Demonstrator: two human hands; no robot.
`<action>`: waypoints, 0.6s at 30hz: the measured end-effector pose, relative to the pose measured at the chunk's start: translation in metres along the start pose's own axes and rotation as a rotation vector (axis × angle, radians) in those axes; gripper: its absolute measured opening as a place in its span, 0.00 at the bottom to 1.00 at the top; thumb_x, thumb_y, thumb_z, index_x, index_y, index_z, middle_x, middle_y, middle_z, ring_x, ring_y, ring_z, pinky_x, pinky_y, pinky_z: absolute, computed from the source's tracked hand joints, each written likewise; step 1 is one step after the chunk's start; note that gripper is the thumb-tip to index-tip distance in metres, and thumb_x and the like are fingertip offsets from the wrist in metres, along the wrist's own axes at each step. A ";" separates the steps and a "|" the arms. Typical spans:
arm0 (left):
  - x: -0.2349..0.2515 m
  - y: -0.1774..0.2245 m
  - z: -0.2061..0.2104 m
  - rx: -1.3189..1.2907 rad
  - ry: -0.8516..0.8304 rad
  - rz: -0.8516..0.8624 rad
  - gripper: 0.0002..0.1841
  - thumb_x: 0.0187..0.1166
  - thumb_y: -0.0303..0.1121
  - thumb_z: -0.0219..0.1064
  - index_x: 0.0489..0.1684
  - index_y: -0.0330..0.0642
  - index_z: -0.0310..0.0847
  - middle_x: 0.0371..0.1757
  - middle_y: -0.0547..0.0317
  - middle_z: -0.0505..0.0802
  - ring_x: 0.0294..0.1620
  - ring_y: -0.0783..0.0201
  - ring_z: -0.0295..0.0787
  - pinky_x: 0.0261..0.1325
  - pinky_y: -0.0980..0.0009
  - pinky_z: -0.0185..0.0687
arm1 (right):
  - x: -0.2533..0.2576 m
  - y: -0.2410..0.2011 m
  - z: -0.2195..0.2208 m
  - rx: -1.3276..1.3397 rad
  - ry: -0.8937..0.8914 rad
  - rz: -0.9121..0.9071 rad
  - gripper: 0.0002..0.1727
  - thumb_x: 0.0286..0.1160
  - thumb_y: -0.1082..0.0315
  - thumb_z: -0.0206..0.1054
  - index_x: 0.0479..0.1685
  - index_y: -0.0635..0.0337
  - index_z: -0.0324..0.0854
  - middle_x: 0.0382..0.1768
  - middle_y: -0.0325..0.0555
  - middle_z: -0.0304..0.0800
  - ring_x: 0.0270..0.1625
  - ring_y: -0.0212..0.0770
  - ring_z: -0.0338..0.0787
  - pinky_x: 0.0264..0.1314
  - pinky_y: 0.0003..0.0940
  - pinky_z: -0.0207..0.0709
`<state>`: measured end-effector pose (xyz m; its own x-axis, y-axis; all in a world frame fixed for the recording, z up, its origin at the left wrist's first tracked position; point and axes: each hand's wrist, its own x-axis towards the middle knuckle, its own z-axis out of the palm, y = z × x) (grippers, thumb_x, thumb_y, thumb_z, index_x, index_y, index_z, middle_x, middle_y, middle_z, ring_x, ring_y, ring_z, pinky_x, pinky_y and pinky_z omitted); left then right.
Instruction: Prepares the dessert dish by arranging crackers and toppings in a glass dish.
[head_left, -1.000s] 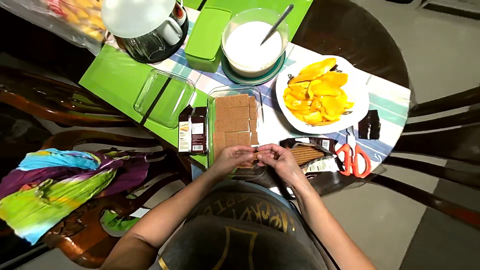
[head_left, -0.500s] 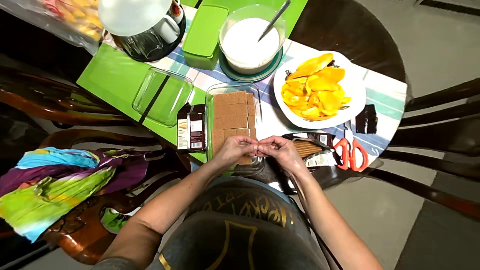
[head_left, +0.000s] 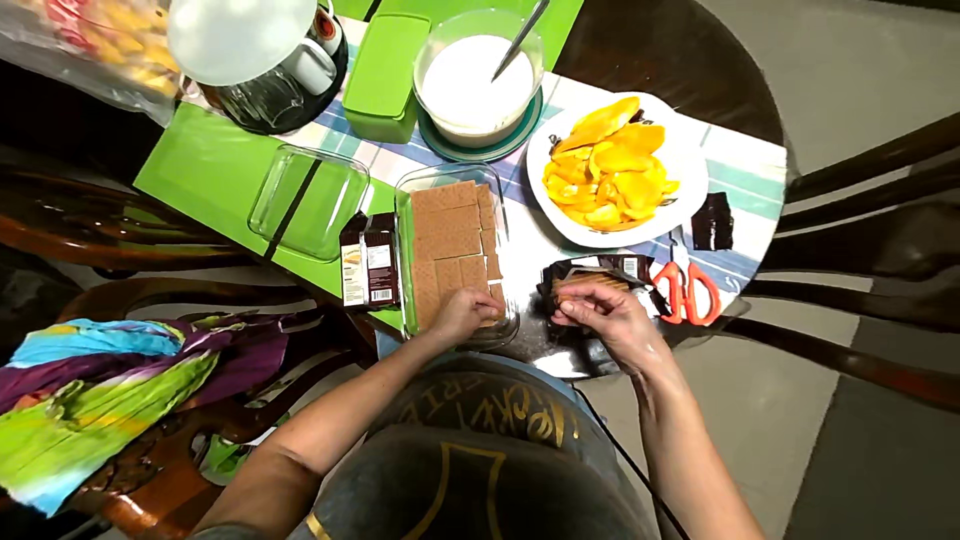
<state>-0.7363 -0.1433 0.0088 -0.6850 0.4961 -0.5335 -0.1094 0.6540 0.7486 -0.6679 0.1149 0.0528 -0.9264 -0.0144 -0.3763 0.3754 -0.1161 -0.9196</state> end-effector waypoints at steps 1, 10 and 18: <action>0.001 0.003 0.002 0.038 -0.009 0.007 0.11 0.83 0.33 0.67 0.55 0.42 0.92 0.55 0.51 0.93 0.54 0.61 0.91 0.64 0.62 0.85 | -0.002 0.002 -0.001 0.004 0.010 0.004 0.12 0.73 0.82 0.69 0.54 0.68 0.87 0.39 0.48 0.96 0.39 0.41 0.97 0.52 0.37 0.93; 0.006 0.008 0.008 0.120 -0.017 -0.012 0.10 0.83 0.30 0.66 0.53 0.37 0.90 0.49 0.49 0.95 0.51 0.60 0.92 0.63 0.59 0.84 | -0.007 0.021 0.010 -0.035 0.038 0.083 0.12 0.75 0.79 0.70 0.56 0.67 0.87 0.40 0.49 0.95 0.38 0.39 0.96 0.48 0.35 0.93; 0.004 -0.002 0.007 -0.269 -0.013 -0.171 0.12 0.78 0.26 0.71 0.56 0.33 0.84 0.45 0.51 0.93 0.37 0.66 0.94 0.47 0.68 0.94 | -0.013 0.012 0.000 -0.376 0.110 0.060 0.12 0.76 0.70 0.72 0.57 0.58 0.88 0.37 0.41 0.94 0.32 0.32 0.92 0.38 0.30 0.90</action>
<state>-0.7333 -0.1385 0.0027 -0.6312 0.4001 -0.6644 -0.4104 0.5546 0.7239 -0.6515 0.1136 0.0467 -0.9015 0.0990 -0.4214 0.4323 0.2538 -0.8653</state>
